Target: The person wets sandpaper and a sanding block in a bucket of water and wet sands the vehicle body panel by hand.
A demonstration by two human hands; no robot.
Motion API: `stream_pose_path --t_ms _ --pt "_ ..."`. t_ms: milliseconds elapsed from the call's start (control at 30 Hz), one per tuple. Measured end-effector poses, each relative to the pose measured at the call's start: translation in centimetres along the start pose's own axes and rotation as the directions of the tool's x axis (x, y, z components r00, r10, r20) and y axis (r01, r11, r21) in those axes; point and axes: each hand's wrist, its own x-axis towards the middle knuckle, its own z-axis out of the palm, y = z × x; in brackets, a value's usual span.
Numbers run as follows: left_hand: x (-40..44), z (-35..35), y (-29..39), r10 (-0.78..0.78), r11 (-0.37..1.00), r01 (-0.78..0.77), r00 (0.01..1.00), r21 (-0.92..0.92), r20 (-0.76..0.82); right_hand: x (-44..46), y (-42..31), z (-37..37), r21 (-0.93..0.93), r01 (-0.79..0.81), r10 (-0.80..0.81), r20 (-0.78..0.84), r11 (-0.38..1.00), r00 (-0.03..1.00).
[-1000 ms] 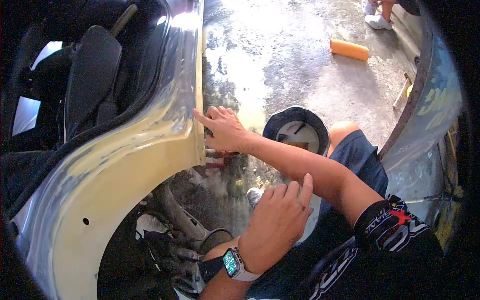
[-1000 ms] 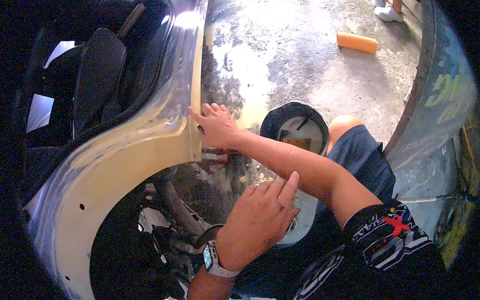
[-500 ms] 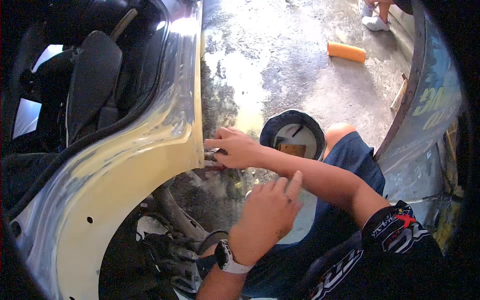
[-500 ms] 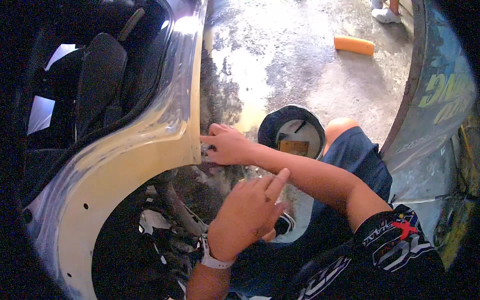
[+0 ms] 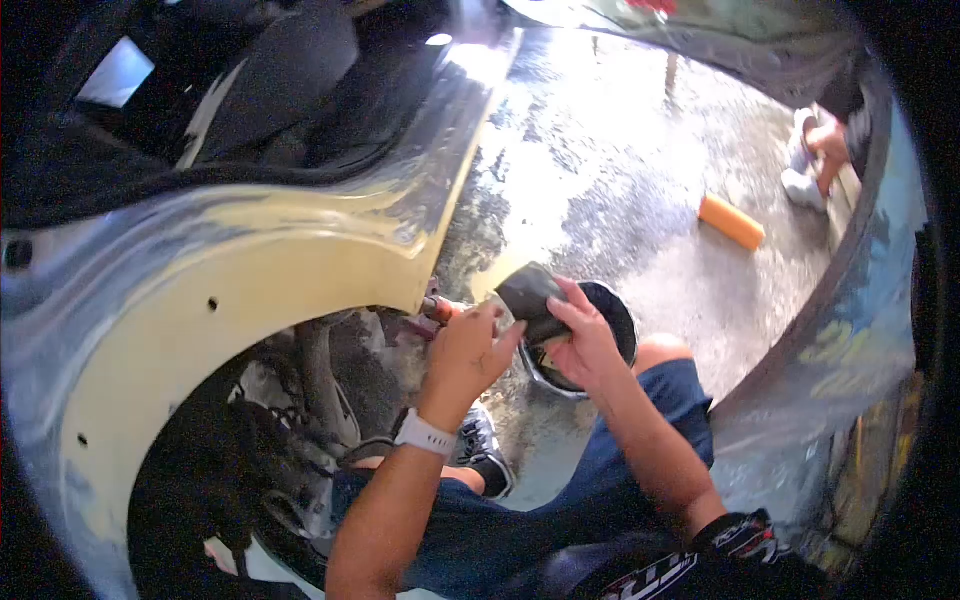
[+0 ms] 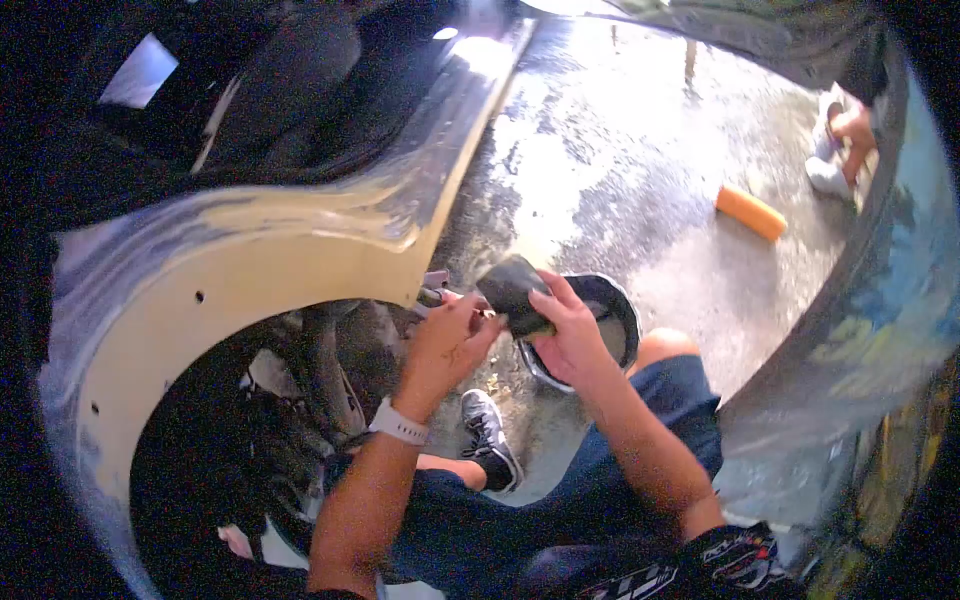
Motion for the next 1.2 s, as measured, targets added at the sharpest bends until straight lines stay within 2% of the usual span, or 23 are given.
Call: stream_pose_path --t_ms 33,67,167,200,267,333,433,467,567,667,767,867,967,1033,1100,1167,1200 --pt "0.4 1.5 -0.5 -0.034 0.995 0.034 0.999 -0.09 -0.001 -0.6 0.3 -0.3 -0.022 -0.003 0.003 0.015 1.0 1.0" --pt "0.7 2.3 -0.5 -0.062 0.982 0.061 0.998 -0.178 0.004 -0.6 1.0 -1.2 -0.069 0.01 -0.012 -0.036 0.998 0.999" --pt "-0.2 3.5 0.8 -0.083 0.988 0.075 0.995 -0.135 -0.058 -1.5 1.0 -3.5 -0.054 -0.058 0.056 -0.04 0.997 0.998" --pt "-0.5 3.7 0.8 -0.081 0.986 0.071 0.995 -0.15 -0.056 -1.4 0.4 -3.9 -0.07 -0.141 0.135 -0.082 0.988 0.987" --pt "-0.9 4.1 0.8 -0.072 0.982 0.063 0.996 -0.177 -0.045 -1.6 -0.7 -4.5 -0.226 -0.193 0.206 0.032 0.955 0.978" --pt "-0.7 4.7 0.2 -0.013 0.982 0.003 0.999 -0.186 -0.053 -1.4 -1.0 -6.3 -0.342 -0.178 0.23 0.116 0.923 0.966" --pt "-0.8 4.5 0.6 -0.034 0.961 0.026 0.999 -0.276 -0.023 -1.5 -0.4 -6.6 -0.264 -0.209 0.24 0.088 0.942 0.967" --pt "-1.0 4.7 0.4 0.016 0.967 -0.043 0.994 -0.251 -0.108 -1.3 0.1 -7.2 -0.287 -0.189 0.214 0.057 0.939 0.975" --pt "-1.1 4.5 0.5 0.082 0.967 -0.114 0.986 -0.228 -0.144 -1.6 0.6 -6.0 -0.227 -0.124 0.142 0.067 0.966 0.988" --pt "-1.5 4.5 1.0 -0.041 0.947 0.001 0.992 -0.321 -0.118 -1.4 1.4 -6.2 -0.24 -0.104 0.121 0.055 0.965 0.991" --pt "-1.7 4.9 0.8 -0.09 0.916 0.073 0.996 -0.396 -0.025 -1.9 1.6 -5.5 -0.304 -0.129 0.176 0.134 0.944 0.975" --pt "-1.6 5.6 0.3 -0.055 0.945 0.018 0.993 -0.326 -0.105 -1.8 2.4 -6.3 -0.298 -0.195 0.257 0.186 0.934 0.948" --pt "-1.7 6.1 0.3 -0.062 0.92 0.008 0.99 -0.391 -0.127 -2.4 2.8 -5.8 -0.4 -0.211 0.253 0.052 0.892 0.966" --pt "-1.5 6.7 -0.4 -0.142 0.856 0.112 0.99 -0.504 -0.02 -2.9 2.6 -4.5 -0.563 -0.114 0.164 0.038 0.818 0.986" --pt "-1.4 6.9 -0.8 -0.172 0.764 0.178 0.983 -0.62 0.07 -3.0 2.6 -4.4 -0.621 -0.102 0.143 0.016 0.777 0.99" --pt "-1.6 6.8 -0.9 -0.164 0.636 0.21 0.977 -0.743 0.135 -2.6 3.0 -5.5 -0.59 -0.176 0.203 -0.02 0.788 0.979" --pt "-1.8 6.8 -0.8 -0.174 0.611 0.192 0.979 -0.768 0.106 -2.5 2.7 -5.5 -0.545 -0.183 0.227 0.013 0.818 0.974"
